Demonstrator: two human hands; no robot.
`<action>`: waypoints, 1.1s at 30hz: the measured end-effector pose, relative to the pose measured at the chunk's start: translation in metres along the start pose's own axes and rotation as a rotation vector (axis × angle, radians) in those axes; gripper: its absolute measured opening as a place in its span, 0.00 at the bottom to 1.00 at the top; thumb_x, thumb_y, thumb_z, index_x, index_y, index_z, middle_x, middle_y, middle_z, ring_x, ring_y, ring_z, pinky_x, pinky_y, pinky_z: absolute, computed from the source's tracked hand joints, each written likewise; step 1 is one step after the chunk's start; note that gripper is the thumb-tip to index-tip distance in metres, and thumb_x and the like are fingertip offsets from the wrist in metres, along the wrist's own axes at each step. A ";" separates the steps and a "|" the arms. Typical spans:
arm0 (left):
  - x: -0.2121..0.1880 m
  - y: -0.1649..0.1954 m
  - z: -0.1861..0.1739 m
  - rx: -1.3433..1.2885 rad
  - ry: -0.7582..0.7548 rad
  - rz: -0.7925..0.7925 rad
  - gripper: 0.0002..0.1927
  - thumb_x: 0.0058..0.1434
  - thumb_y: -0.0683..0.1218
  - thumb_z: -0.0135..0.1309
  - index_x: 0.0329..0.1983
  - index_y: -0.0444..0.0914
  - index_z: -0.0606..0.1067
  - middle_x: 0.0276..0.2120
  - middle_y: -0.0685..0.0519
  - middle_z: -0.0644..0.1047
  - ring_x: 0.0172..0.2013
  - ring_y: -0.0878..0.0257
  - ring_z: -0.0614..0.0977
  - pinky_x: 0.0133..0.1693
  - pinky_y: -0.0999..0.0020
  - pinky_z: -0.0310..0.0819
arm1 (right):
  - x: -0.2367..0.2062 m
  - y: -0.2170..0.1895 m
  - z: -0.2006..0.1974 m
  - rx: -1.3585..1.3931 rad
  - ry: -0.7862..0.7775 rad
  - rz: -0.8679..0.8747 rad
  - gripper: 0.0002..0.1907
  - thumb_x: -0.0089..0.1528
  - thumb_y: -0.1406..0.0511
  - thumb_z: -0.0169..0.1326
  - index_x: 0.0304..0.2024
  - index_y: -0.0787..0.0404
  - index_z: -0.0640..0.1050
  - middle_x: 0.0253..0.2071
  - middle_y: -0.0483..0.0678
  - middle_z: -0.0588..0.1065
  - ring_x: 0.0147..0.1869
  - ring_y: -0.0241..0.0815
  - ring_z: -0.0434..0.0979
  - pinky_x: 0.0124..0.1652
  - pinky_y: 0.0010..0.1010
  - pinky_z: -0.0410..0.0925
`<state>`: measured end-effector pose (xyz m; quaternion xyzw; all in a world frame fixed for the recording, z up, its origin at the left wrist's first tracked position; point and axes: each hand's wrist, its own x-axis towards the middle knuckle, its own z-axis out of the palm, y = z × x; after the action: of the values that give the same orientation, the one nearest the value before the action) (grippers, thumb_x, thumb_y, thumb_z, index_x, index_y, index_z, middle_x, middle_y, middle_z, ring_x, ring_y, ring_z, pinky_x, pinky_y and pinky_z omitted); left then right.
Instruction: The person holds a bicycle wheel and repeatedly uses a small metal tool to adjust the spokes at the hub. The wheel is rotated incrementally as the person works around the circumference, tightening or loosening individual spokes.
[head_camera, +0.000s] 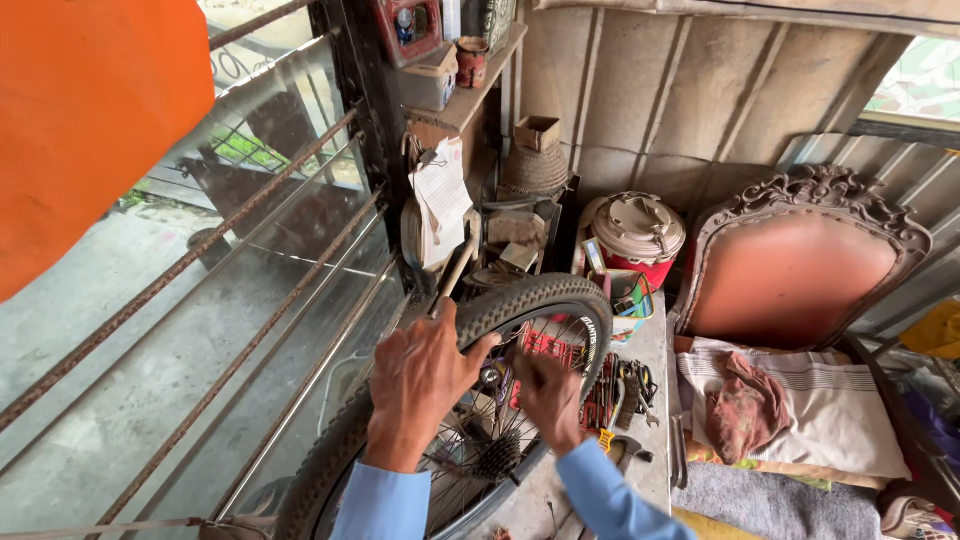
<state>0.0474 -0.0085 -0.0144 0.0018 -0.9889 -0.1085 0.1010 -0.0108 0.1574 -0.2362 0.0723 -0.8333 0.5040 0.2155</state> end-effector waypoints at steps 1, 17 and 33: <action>-0.001 0.002 0.000 -0.011 -0.010 -0.013 0.35 0.61 0.68 0.54 0.56 0.36 0.72 0.27 0.44 0.81 0.27 0.52 0.86 0.28 0.56 0.80 | 0.012 0.004 -0.002 0.026 -0.011 0.077 0.10 0.64 0.66 0.54 0.44 0.60 0.84 0.22 0.50 0.79 0.14 0.40 0.73 0.12 0.37 0.64; -0.005 0.018 0.000 0.017 -0.069 0.014 0.33 0.63 0.69 0.51 0.55 0.38 0.71 0.29 0.44 0.82 0.29 0.51 0.86 0.30 0.55 0.79 | 0.032 0.021 -0.021 0.016 0.067 -0.088 0.12 0.67 0.66 0.55 0.29 0.63 0.80 0.16 0.48 0.73 0.16 0.36 0.68 0.18 0.29 0.59; 0.004 0.013 0.008 0.034 -0.033 -0.010 0.33 0.61 0.70 0.52 0.54 0.39 0.72 0.33 0.41 0.82 0.34 0.47 0.85 0.34 0.53 0.79 | 0.031 0.015 -0.021 0.094 0.065 -0.118 0.11 0.68 0.67 0.51 0.32 0.65 0.79 0.17 0.48 0.72 0.17 0.34 0.70 0.17 0.31 0.61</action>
<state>0.0423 0.0058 -0.0182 0.0066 -0.9922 -0.0921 0.0840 -0.0381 0.1860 -0.2266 0.1152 -0.7954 0.5312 0.2681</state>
